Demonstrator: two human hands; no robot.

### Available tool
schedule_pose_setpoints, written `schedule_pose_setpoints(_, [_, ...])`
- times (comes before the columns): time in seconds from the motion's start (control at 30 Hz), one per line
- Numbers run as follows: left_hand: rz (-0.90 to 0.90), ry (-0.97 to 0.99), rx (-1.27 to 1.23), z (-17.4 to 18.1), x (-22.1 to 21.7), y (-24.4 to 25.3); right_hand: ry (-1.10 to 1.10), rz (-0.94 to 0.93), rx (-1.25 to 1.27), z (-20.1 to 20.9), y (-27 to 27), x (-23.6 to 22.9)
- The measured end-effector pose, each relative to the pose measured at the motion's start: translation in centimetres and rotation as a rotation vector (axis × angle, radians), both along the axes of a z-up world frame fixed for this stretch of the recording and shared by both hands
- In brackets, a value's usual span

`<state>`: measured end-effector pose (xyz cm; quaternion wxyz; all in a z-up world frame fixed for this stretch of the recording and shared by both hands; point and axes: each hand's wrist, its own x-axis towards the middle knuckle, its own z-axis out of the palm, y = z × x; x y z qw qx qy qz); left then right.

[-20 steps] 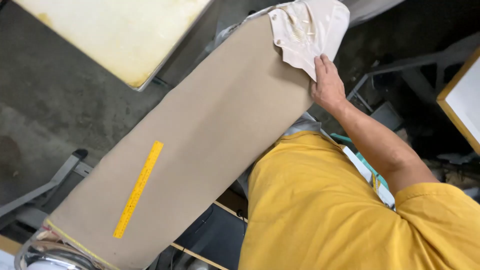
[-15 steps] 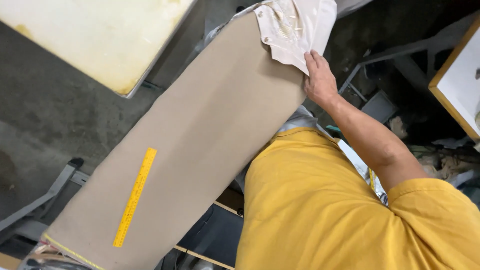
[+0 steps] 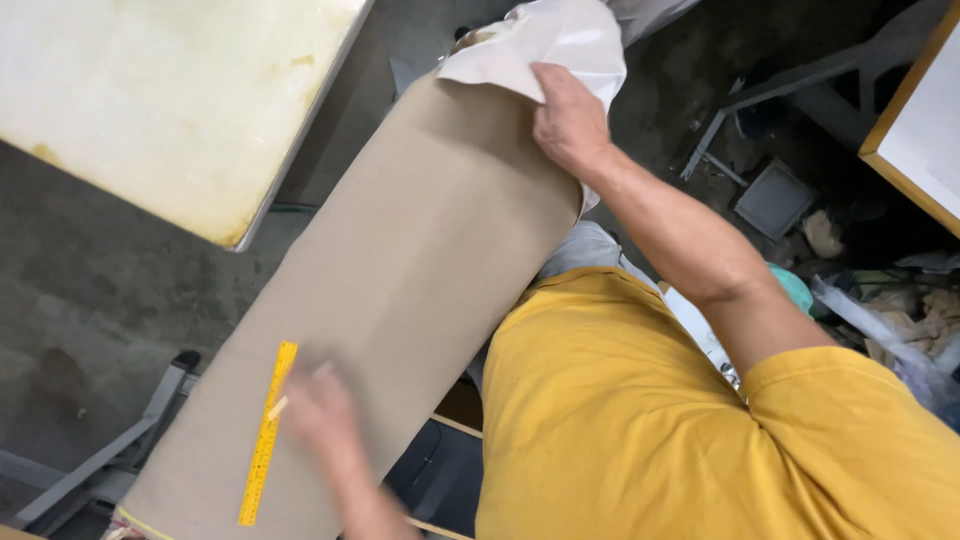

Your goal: The person irons a white garment with embroidery on an ironing board. They use a steam iron to smooth the fabric, frequently adjusting the garment's position and flipping it over to iron different sections.

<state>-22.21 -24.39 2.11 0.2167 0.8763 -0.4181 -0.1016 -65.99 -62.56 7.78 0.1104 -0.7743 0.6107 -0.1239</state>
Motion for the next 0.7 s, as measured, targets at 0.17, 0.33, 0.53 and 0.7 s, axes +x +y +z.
schedule_pose_setpoints(0.17, [-0.507, 0.315, 0.013, 7.1, -21.9, -18.4, -0.101, -0.013, 0.099, 0.7, -2.7, 5.5])
schedule_pose_setpoints(0.33, [-0.562, 0.747, 0.101, 9.4, -32.1, -29.5, -0.056, 0.123, 0.151, -0.9, -1.9, 7.3])
schedule_pose_setpoints(0.53, [-0.570, 0.695, 0.162, 9.4, -34.9, -36.3, -0.458, 0.272, -0.109, 6.5, 0.4, -0.8])
schedule_pose_setpoints(0.7, [-0.527, 0.671, 0.171, 11.2, -36.5, -41.7, -0.347, -0.039, 0.046, 6.1, 6.6, -8.3])
